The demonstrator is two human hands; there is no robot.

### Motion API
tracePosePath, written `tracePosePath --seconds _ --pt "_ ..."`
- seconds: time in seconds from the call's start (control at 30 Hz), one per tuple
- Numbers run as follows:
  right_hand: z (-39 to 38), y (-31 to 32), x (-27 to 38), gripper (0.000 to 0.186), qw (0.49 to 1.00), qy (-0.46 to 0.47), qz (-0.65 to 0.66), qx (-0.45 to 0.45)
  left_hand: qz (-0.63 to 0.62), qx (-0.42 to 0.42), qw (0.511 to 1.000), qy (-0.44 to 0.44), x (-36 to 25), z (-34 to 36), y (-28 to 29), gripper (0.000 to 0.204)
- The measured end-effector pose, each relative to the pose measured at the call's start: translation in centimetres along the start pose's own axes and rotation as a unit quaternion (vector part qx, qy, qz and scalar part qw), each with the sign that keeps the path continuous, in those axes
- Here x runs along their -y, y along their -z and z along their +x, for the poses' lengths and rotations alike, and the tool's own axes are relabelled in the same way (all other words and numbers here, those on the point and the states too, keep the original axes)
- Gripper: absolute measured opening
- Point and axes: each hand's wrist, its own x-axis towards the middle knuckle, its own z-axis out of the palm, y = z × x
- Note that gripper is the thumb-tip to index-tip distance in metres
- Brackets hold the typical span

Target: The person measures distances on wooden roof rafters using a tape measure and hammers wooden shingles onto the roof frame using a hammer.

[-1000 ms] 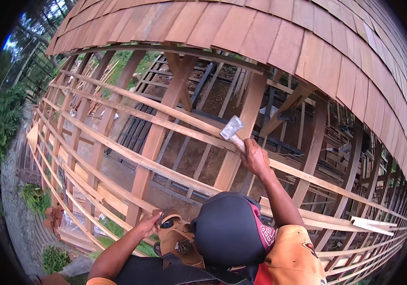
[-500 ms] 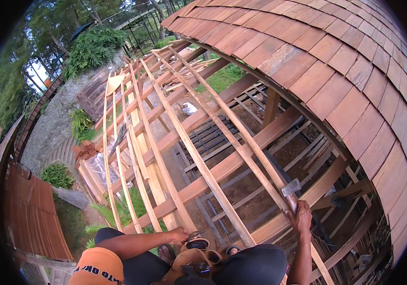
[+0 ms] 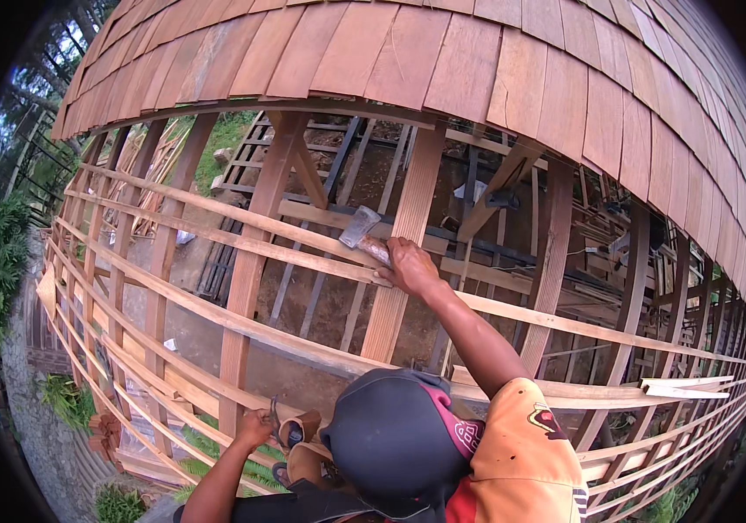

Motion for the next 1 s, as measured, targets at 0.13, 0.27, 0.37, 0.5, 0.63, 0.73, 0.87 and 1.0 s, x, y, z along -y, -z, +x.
tracePosePath --seconds 0.13,0.27,0.37,0.5,0.63,0.73,0.87,1.0 --pt "0.7 0.5 1.5 0.047 1.0 0.005 -0.01 0.017 0.042 -0.055 0.997 -0.032 4.2 1.9 2.3 0.039" --pt "2.7 -0.6 4.2 0.047 0.998 0.039 -0.047 0.018 0.187 -0.081 0.971 -0.124 3.5 1.8 4.0 0.053" --pt "3.3 0.6 2.5 0.047 1.0 -0.008 -0.026 0.0 0.264 -0.083 0.949 -0.152 -2.1 2.7 4.7 0.06" --pt "6.0 -2.4 6.5 0.054 0.996 0.058 -0.041 0.06 0.254 -0.09 0.953 -0.135 -1.0 1.9 5.3 0.061" --pt "8.4 -3.4 6.9 0.055 0.994 0.034 -0.002 0.101 0.263 -0.11 0.947 -0.149 -1.1 1.3 4.3 0.059" --pt "9.3 -3.8 6.0 0.057 0.992 0.018 0.054 0.11 0.26 -0.106 0.948 -0.149 -0.7 0.7 3.9 0.057" --pt "10.0 -3.1 5.9 0.062 0.994 0.009 0.073 0.083 0.302 -0.105 0.936 -0.149 1.4 1.0 4.2 0.054" --pt "12.4 0.3 5.2 0.063 0.995 -0.024 0.092 0.025 0.316 -0.101 0.935 -0.129 0.3 1.2 4.3 0.053"
